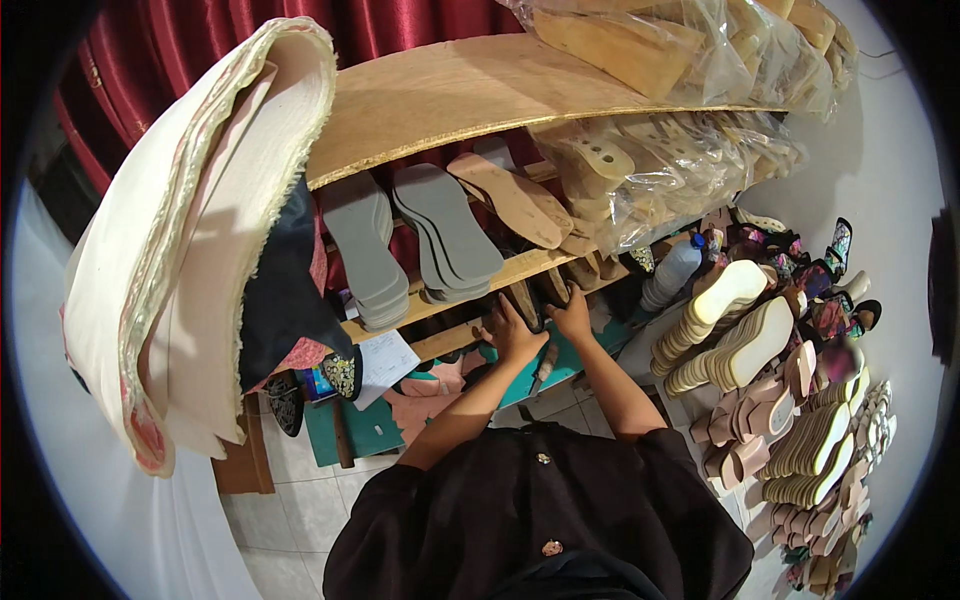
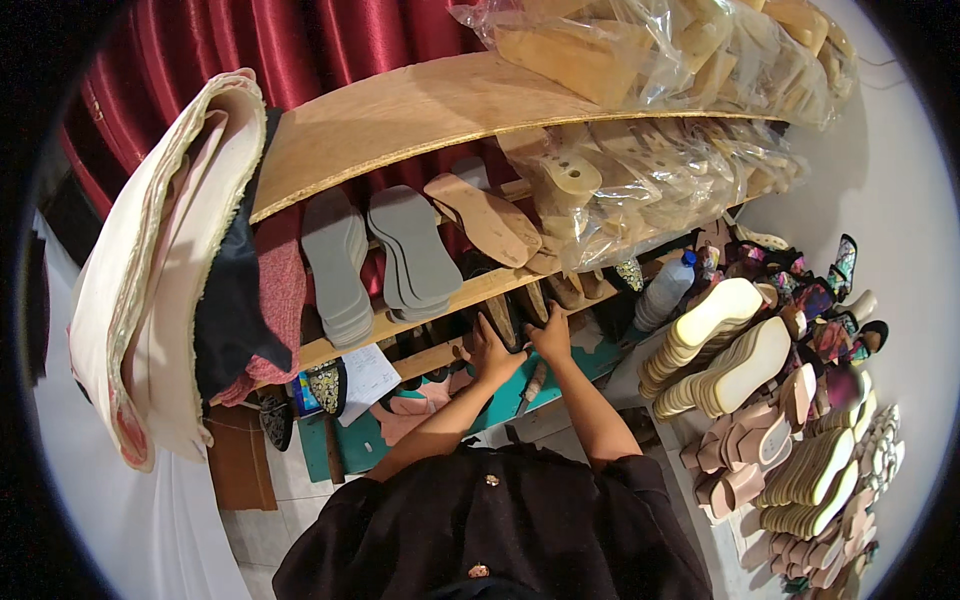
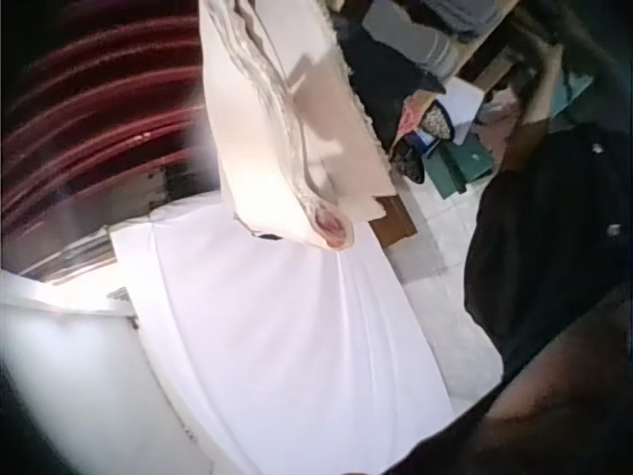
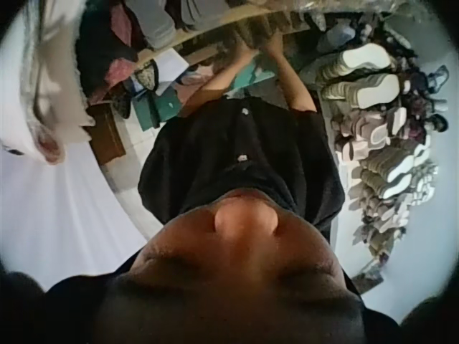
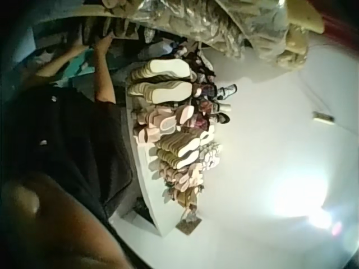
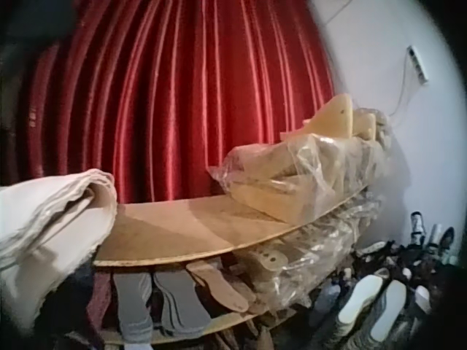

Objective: Organizing and inspecting various styles of shoes and shoe components in a workshop.

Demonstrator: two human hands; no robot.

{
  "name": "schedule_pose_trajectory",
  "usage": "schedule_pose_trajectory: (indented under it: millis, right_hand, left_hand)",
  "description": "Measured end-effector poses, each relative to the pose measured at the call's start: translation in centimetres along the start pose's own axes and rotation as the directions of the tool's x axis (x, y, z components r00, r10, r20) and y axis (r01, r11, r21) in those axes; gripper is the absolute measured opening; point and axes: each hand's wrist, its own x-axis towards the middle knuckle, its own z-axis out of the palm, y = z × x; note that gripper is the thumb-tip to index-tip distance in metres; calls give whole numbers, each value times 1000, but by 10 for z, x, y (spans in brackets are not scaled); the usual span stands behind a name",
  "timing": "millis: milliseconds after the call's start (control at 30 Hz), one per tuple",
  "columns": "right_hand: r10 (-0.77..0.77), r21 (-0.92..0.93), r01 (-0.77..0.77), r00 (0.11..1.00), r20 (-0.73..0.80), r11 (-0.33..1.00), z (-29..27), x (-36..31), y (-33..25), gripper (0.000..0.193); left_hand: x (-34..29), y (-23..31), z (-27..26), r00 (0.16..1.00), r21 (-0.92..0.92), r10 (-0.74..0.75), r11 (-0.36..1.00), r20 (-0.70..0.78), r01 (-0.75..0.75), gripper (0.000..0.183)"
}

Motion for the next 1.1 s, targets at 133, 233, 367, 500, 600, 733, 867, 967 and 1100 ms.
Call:
schedule_pose_trajectory:
  millis: [133, 233, 367, 500, 600, 733, 867, 967, 1100]
  right_hand:
    - [-46, 53, 47, 999, -30, 998, -5, -2, -5, 75]
    - [27, 58, -27, 1000, -3, 998, -6, -6, -21, 72]
    - [-13, 71, 14, 1000, -19, 997, -9, -4, -13, 66]
    - [32, 119, -29, 999, -22, 992, -8, -7, -27, 62]
    - [5, 92, 3, 996, -90, 996, -11, -18, -41, 60]
    - [16, 152, 6, 990, -140, 988, -21, -44, -44, 60]
    - [88, 260, -56, 990, -112, 964, -30, -84, -35, 59]
    - [140, 393, -89, 985, -103, 915, -47, -123, -37, 57]
    - [197, 484, -111, 972, -130, 868, -63, -160, -42, 56]
  left_hand:
    - [-2, 10, -1, 997, -12, 47, 999, -66, -48, 116]
    - [1, 4, 5, 1000, -56, -4, 998, -23, 3, 114]
    - [0, 3, 8, 1000, -266, 8, 964, 18, -3, 112]
    - [5, -3, 0, 996, -331, 89, 939, -11, -88, 111]
    - [6, -5, -5, 961, -454, 192, 851, -197, -263, 100]
    - [-8, -9, -20, 988, -852, 144, 510, -57, -123, 81]
    - [-40, -28, -62, 978, -895, 113, 434, 173, 108, 70]
    - [-63, -35, -88, 983, -941, -49, 284, 179, 185, 42]
    - [-64, -87, -95, 914, -911, 25, 97, 405, 401, 51]
